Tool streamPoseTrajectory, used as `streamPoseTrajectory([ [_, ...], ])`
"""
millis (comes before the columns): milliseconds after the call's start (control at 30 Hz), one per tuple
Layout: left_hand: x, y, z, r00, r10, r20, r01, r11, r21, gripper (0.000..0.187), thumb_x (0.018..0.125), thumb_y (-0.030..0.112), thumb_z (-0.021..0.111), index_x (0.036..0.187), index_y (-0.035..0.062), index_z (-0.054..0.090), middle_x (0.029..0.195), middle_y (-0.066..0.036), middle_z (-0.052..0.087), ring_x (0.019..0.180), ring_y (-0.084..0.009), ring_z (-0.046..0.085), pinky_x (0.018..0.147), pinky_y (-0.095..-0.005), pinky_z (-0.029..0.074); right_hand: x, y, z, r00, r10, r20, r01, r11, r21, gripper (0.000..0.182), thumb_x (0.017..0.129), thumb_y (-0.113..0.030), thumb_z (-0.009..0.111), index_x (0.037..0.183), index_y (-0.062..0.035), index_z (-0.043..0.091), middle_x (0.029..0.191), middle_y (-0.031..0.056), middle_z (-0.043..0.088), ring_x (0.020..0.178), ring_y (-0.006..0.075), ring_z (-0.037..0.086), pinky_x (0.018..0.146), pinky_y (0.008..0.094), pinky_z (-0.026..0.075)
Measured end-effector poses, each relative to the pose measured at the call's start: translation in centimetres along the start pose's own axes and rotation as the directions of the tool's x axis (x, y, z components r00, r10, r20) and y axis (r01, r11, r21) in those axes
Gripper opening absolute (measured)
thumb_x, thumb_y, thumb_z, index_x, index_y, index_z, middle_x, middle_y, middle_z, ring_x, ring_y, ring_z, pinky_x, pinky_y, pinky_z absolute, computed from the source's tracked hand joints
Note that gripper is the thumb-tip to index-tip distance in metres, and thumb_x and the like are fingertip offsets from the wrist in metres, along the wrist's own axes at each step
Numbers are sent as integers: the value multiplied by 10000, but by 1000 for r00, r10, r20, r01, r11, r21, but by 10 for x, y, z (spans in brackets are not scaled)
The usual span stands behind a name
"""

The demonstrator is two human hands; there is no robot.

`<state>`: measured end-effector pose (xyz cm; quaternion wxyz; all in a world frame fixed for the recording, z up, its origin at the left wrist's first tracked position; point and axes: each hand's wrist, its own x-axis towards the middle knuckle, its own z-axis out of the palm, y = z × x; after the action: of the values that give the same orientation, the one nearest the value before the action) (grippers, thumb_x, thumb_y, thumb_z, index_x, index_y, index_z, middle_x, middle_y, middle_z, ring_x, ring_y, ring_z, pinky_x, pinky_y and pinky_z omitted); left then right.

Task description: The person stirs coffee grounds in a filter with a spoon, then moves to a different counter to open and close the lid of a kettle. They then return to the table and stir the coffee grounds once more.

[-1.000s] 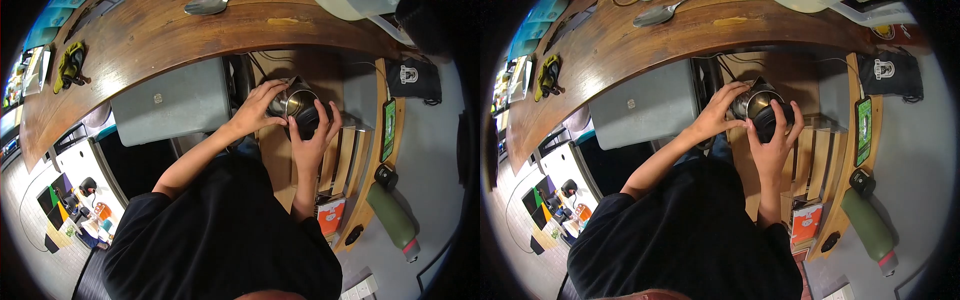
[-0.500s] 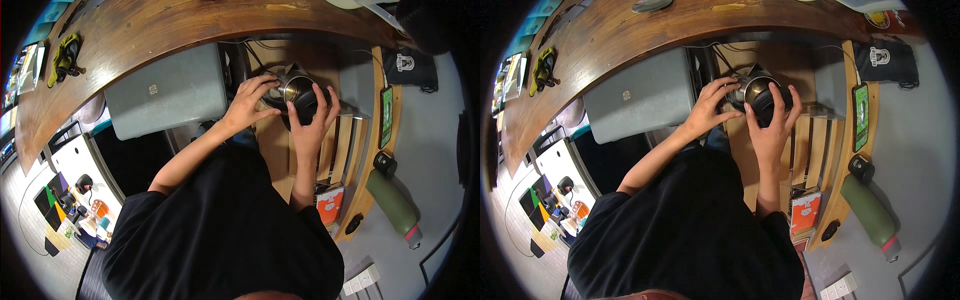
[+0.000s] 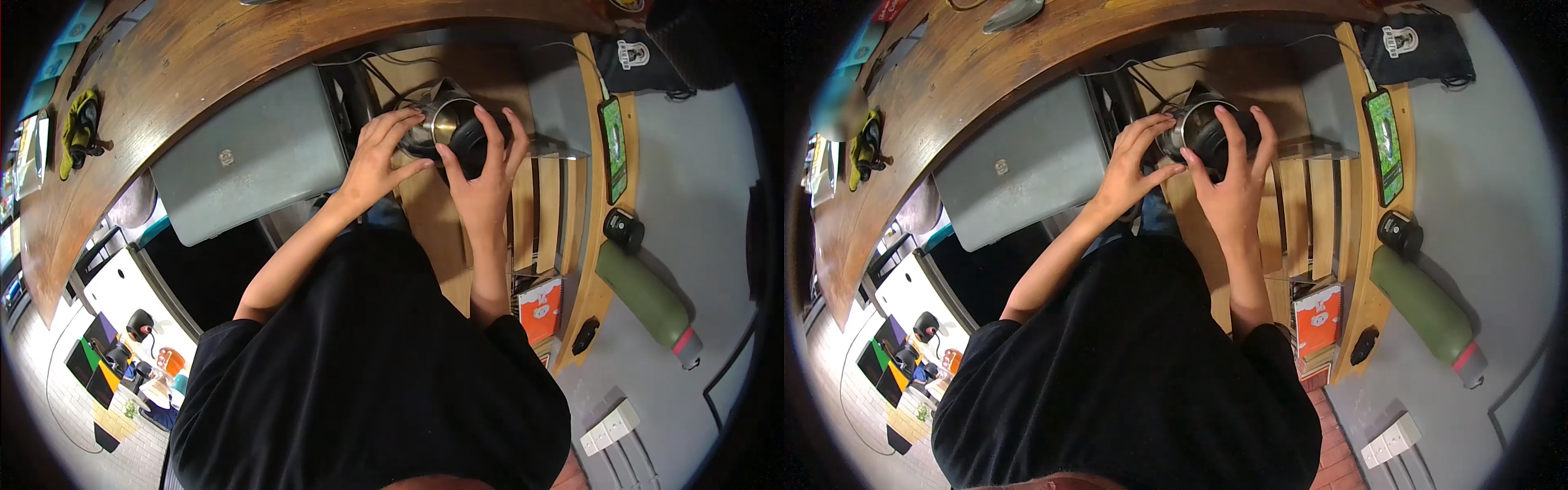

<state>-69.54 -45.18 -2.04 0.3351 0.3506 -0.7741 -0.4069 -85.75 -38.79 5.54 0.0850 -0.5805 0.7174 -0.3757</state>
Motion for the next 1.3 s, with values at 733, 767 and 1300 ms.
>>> streamPoseTrajectory([
  [733,-1,4,-2,1000,7,7,-7,999,54,631,754,219,834,1323,61,613,1369,-101,587,1261,-328,536,1076,-433,391,0,-10,0,999,37,-21,-37,999,-2,637,796,-132,830,1368,-166,551,1444,211,346,1292,446,467,1023,505,464],
  [767,-1,3,-2,1000,1,12,-2,998,55,630,758,223,832,1326,61,613,1370,-100,587,1262,-328,535,1077,-433,390,-1,-9,-1,999,46,-26,-45,998,41,641,798,-119,827,1368,-159,537,1445,212,325,1288,449,462,1023,509,461],
  [1300,-5,4,0,1000,-4,2,4,999,55,611,778,215,822,1327,63,602,1376,-97,576,1279,-321,529,1083,-429,382,-34,3,-3,980,7,-199,9,997,80,844,784,-126,837,1454,-64,327,1457,244,295,1361,440,285,1115,554,310],
])
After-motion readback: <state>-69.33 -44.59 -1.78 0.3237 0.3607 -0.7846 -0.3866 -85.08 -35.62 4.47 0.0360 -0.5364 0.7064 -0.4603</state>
